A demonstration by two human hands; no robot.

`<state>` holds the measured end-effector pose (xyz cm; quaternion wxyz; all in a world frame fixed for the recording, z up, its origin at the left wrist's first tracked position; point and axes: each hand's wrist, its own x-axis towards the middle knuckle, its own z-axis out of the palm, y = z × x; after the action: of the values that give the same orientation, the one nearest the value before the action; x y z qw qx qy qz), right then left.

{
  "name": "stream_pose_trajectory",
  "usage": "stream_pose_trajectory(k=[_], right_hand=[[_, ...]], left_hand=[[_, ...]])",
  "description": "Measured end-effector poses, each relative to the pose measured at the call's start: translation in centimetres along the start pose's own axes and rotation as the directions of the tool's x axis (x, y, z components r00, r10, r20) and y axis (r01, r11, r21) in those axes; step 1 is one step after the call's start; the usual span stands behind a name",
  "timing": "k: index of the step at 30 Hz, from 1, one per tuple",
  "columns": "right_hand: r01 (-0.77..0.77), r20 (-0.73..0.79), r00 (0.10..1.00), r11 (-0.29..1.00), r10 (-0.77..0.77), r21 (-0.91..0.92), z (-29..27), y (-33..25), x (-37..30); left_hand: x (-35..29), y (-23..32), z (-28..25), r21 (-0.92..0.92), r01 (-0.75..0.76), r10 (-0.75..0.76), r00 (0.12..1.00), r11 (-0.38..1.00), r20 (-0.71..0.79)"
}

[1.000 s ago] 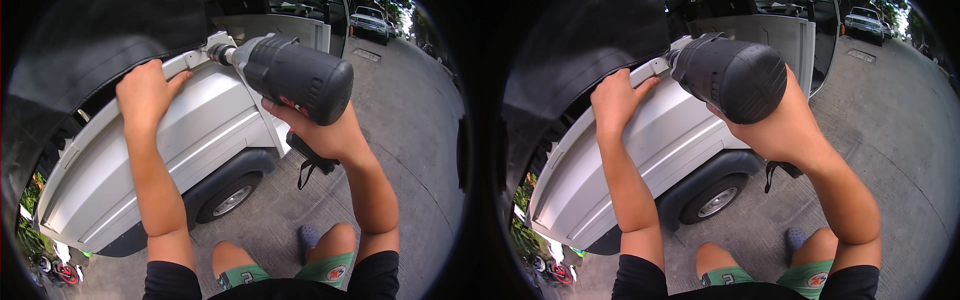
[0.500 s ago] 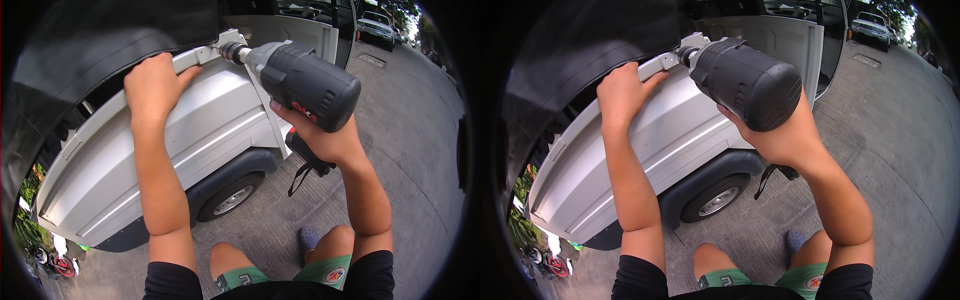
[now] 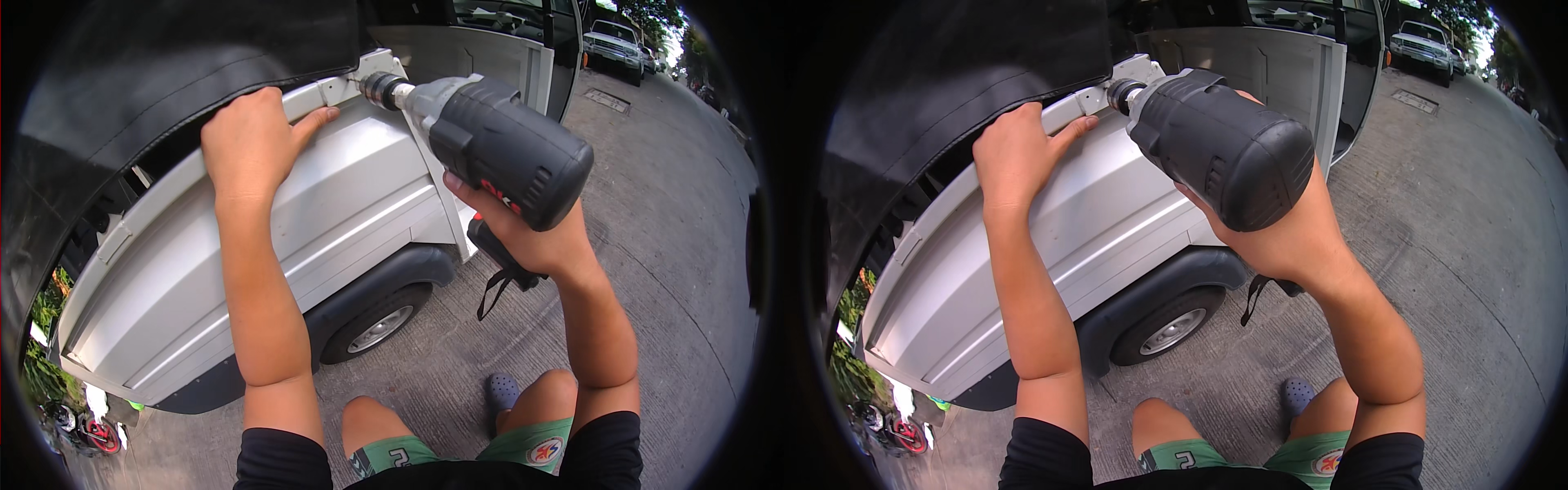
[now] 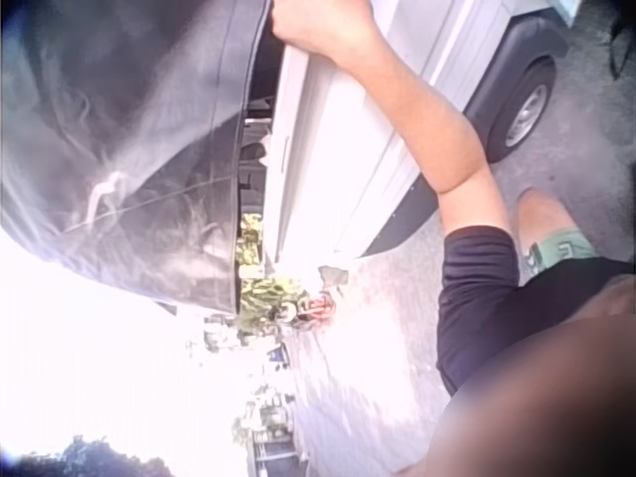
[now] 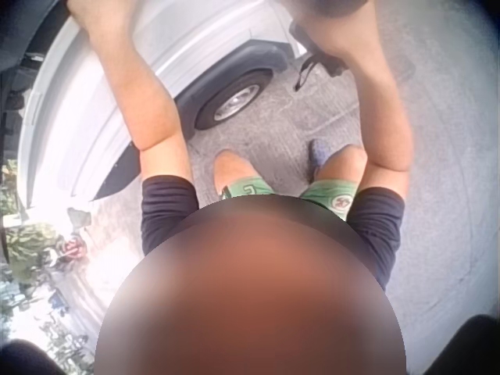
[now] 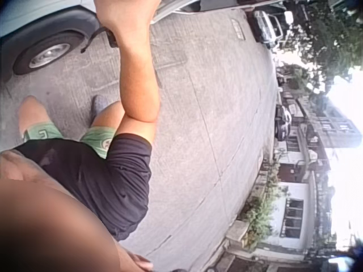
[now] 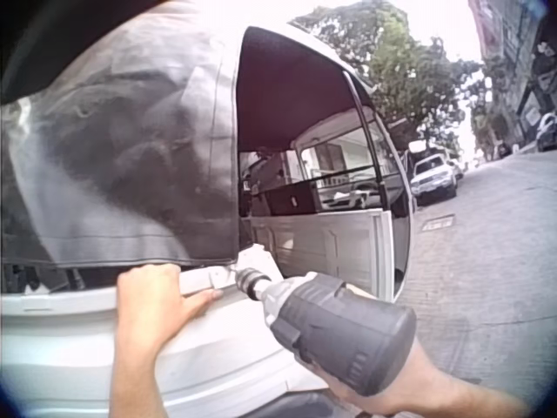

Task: Marking and drilling holes on a vehicle frame to attach a bracket.

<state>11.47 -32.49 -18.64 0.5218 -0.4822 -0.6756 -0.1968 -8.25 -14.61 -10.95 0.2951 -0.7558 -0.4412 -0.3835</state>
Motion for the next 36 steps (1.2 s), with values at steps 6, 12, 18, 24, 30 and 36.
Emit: stream_pose_trajectory(k=[6, 12, 18, 24, 30, 36], right_hand=[[-0.020, -0.029, 0.999, 1.000, 0.019, -0.020, 0.1, -0.2, -0.2], [-0.017, -0.050, 0.999, 1.000, 0.019, 0.023, 0.2, -0.1, 0.0], [-0.009, -0.005, 1.000, 0.997, 0.009, -0.077, 0.0, 0.4, -0.1], [0.039, -0.036, 0.998, 0.996, -0.042, -0.080, 0.3, 0.2, -0.3], [-0.033, 0.025, 0.999, 0.999, 0.033, -0.014, -0.3, -0.4, 0.0], [-0.048, 0.043, 0.998, 0.996, 0.051, -0.068, -1.5, 0.4, 0.9]], left_hand=[[0.1, 0.0, 0.3, 0.000, 0.006, -0.006, 1.000, 1.000, 0.001], [0.0, -0.1, 0.3, 0.013, -0.003, 0.003, 1.000, 1.000, -0.017], [0.1, 0.1, 0.0, 0.014, 0.008, -0.008, 1.000, 1.000, 0.013], [0.0, -0.1, 0.3, 0.005, -0.017, 0.017, 0.999, 1.000, -0.030], [0.0, -0.1, 0.1, 0.006, 0.004, -0.004, 1.000, 1.000, 0.010], [0.0, 0.2, -0.3, -0.028, 0.005, -0.003, 0.999, 1.000, 0.050]])
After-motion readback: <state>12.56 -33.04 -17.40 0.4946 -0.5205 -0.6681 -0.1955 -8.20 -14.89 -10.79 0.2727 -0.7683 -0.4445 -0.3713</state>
